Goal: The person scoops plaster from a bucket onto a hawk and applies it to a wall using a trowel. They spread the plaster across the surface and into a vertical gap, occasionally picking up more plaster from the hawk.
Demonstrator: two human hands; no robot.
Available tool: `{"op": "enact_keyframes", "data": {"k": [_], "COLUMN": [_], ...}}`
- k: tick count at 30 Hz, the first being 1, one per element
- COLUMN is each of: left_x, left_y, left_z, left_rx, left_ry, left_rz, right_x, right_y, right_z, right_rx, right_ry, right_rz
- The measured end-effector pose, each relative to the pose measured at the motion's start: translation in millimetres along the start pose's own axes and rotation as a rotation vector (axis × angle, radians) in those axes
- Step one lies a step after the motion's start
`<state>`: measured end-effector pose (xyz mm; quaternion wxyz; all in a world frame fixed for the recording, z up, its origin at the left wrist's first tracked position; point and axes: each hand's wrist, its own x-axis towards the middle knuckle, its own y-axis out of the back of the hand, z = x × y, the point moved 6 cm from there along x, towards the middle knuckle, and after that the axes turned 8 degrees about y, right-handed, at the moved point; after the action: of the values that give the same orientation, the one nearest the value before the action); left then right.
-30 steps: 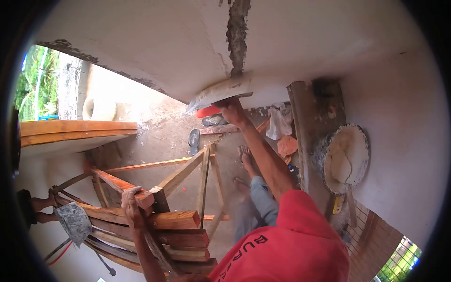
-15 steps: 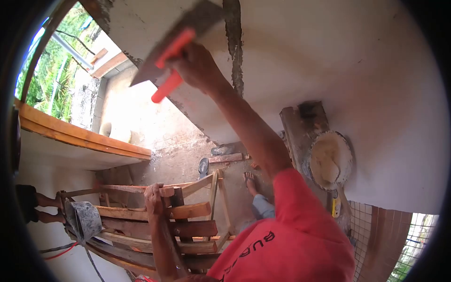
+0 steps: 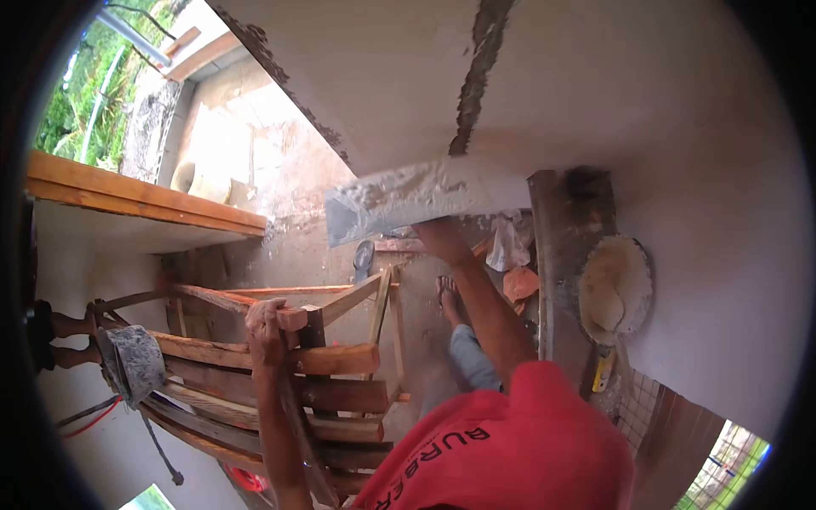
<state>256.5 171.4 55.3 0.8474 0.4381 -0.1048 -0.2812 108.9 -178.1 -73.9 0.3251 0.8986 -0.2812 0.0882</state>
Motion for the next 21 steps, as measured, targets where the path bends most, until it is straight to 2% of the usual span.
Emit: {"op": "enact_keyframes", "data": {"k": [3, 5, 6, 7, 10, 14, 15, 18, 20, 21], "left_x": [5, 8, 9, 10, 13, 13, 13, 12, 11, 9], "left_y": [-1, -4, -5, -5, -6, -5, -6, -5, -5, -6], "left_z": [6, 7, 6, 6, 1, 5, 4, 8, 8, 6], "left_rx": [0.072, 0.090, 0.088, 0.086, 0.059, 0.050, 0.044, 0.017, 0.014, 0.024], "left_ry": [-0.044, -0.065, -0.064, -0.068, -0.009, 0.006, -0.001, -0.024, -0.023, -0.013], "left_rz": [-0.007, -0.019, -0.022, -0.020, -0.064, -0.066, -0.058, -0.045, -0.037, -0.038], "right_x": [-23, -18, -8, -1, 8, 42, 47, 67, 95, 104], "right_y": [-78, -115, -121, -127, -144, -124, -115, -71, -27, -5], "right_z": [74, 107, 109, 117, 146, 127, 119, 65, 11, -16], "right_rx": [0.840, 1.383, 1.468, 1.521, 1.514, 1.502, 1.461, 1.339, 1.258, 1.230], "right_ry": [-0.327, -0.581, -0.542, -0.486, -0.582, -0.480, -0.506, -0.553, -0.534, -0.463], "right_rz": [0.140, 0.158, 0.186, 0.182, 0.154, 0.159, 0.185, 0.242, 0.242, 0.236]}}
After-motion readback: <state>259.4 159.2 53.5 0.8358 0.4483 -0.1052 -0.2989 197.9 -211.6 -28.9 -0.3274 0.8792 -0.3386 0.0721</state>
